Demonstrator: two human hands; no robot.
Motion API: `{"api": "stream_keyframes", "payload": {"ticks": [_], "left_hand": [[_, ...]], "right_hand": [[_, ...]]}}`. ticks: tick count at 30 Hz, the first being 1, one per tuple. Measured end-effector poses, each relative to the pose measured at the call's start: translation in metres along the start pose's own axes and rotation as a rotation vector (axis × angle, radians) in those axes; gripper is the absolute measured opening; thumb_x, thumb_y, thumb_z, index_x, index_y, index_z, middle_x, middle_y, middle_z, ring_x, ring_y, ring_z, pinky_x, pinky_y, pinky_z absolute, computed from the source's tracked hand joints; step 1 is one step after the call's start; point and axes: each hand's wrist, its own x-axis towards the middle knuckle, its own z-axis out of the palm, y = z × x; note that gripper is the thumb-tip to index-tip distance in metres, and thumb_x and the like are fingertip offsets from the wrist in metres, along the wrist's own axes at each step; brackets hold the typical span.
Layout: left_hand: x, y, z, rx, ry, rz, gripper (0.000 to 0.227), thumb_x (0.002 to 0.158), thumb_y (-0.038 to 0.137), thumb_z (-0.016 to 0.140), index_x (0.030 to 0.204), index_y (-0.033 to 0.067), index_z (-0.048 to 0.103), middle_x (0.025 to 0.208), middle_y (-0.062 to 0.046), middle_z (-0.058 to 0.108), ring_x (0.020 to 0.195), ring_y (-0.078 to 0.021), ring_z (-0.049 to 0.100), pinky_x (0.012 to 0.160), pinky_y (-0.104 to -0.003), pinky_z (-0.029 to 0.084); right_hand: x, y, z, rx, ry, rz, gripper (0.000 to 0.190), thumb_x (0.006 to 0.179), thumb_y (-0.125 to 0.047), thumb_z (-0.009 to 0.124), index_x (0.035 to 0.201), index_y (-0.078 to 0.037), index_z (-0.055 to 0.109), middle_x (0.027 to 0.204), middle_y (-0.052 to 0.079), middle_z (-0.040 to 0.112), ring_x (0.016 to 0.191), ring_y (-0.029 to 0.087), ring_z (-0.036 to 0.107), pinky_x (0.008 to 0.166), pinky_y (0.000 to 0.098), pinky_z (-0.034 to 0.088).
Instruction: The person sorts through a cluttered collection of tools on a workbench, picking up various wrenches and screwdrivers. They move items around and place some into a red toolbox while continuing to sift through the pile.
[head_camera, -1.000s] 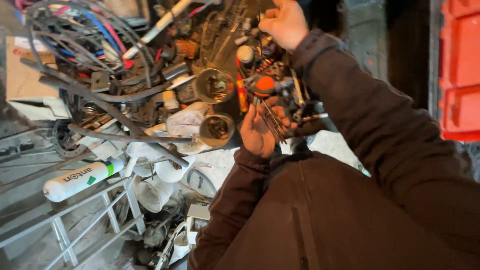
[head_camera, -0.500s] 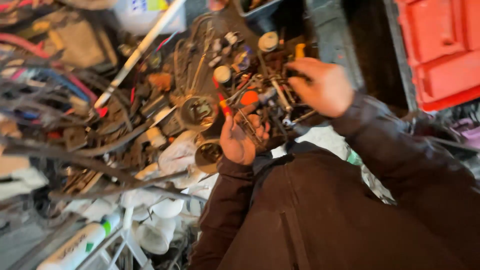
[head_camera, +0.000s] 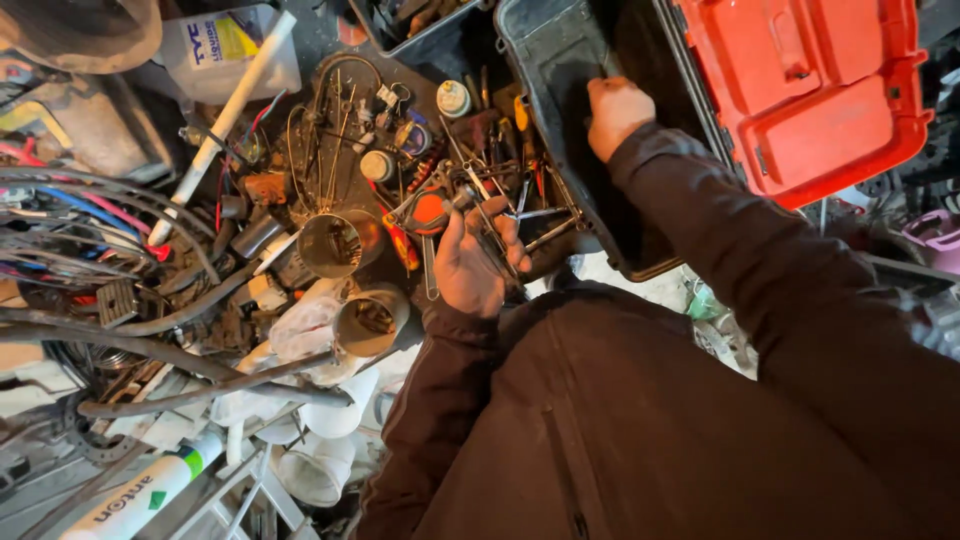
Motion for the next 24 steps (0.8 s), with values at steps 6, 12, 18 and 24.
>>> {"api": "stream_keyframes", "payload": {"ticks": [6,12,18,24], "left_hand": [[-0.009,-0.006,0.000,-0.027,0.019,0.079,0.063,0.107,0.052,0.046,0.139,-0.0016,0.054,0.098,-0.012,0.060,0.081,-0.0260,0.060,0.074,-0.044,0.052],[-0.023,-0.004,-0.020,-0.122,0.055,0.162,0.063,0.107,0.053,0.045,0.139,-0.0009,0.053,0.099,-0.013,0.062,0.082,-0.0261,0.062,0.074,-0.045,0.055],[-0.035,0.001,-0.037,-0.150,0.056,0.158,0.062,0.111,0.052,0.043,0.139,-0.0023,0.054,0.098,-0.013,0.064,0.079,-0.0257,0.063,0.073,-0.044,0.056],[-0.063,0.014,-0.065,-0.208,0.090,0.177,0.059,0.111,0.050,0.043,0.137,-0.0015,0.054,0.098,-0.013,0.064,0.079,-0.0259,0.064,0.073,-0.044,0.056]], "right_hand": [[0.002,-0.002,-0.005,-0.051,0.008,-0.029,0.031,0.078,-0.008,0.074,0.107,-0.003,0.064,0.098,0.019,0.069,0.087,0.039,0.069,0.073,0.0457,0.057],[0.032,-0.109,-0.146,0.361,0.197,-0.179,0.024,0.089,-0.006,0.078,0.104,-0.003,0.060,0.093,0.016,0.066,0.089,0.037,0.068,0.075,0.0474,0.054],[0.112,-0.225,-0.076,0.550,0.073,-0.580,0.030,0.090,-0.005,0.076,0.111,0.003,0.057,0.100,0.020,0.063,0.094,0.042,0.065,0.079,0.0494,0.053],[0.158,-0.289,0.046,0.300,-0.056,-0.618,0.032,0.082,-0.010,0.074,0.112,-0.001,0.065,0.100,0.022,0.068,0.093,0.045,0.065,0.078,0.0533,0.053]]}}
